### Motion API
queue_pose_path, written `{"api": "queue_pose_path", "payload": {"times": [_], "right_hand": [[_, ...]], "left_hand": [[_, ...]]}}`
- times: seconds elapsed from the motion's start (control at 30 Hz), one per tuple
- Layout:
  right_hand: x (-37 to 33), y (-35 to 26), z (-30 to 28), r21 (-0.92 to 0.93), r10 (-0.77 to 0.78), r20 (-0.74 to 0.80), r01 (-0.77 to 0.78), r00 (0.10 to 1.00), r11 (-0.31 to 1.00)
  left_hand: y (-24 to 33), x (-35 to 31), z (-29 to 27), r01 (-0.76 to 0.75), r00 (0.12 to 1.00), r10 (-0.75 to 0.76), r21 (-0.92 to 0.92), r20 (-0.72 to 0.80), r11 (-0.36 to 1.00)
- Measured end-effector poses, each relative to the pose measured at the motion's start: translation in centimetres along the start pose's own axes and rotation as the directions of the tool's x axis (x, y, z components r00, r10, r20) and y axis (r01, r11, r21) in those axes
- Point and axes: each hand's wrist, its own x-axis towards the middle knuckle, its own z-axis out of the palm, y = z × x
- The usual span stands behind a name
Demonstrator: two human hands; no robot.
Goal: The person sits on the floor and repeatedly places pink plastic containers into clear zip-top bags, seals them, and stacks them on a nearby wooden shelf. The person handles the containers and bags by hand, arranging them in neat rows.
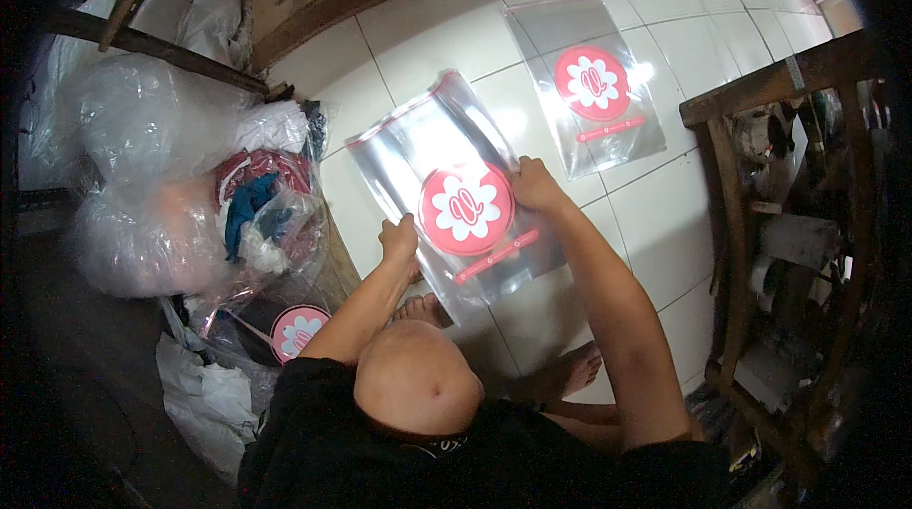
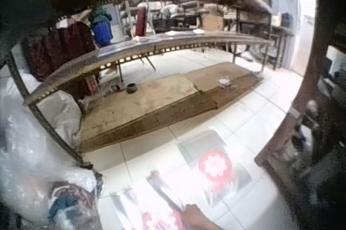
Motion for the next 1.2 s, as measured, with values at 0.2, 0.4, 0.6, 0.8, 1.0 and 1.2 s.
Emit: {"api": "queue_pose_path", "payload": {"times": [0.2, 0.4, 0.6, 0.8, 1.0, 1.2], "right_hand": [[-2.9, -5.5, -2.1, -0.252, -0.085, 0.158, 0.123, 0.984, 0.960], [-1.1, -0.3, -2.1, 0.114, 0.044, -0.022, -0.041, 0.999, 0.993], [-5.8, 0.9, -7.2, 0.152, -0.188, -0.392, 0.265, 0.900, 0.952], [-14.1, -4.1, -10.3, 0.399, 0.041, -0.039, -0.022, 0.998, 0.917], [-20.7, -13.8, -13.1, 0.529, 0.212, 0.196, -0.286, 0.957, 0.799], [-24.2, -28.4, -16.2, 0.547, 0.038, 0.296, -0.202, 0.954, 0.812]], "left_hand": [[-0.6, 0.0, -2.4, -0.076, 0.992, 0.080, 0.037, -0.101, 0.996], [5.0, -3.8, -3.0, 0.121, 0.983, -0.149, 0.226, 0.109, 0.967], [12.2, -9.6, -5.7, -0.028, 0.999, 0.047, 0.551, -0.022, 0.834], [18.1, -14.3, -3.7, -0.039, 0.979, 0.099, 0.309, -0.179, 0.950], [20.6, -26.6, 5.9, 0.054, 0.998, -0.052, 0.070, -0.035, 0.996], [14.1, -32.3, 3.9, 0.017, 1.000, -0.017, 0.012, -0.025, 1.000]]}}
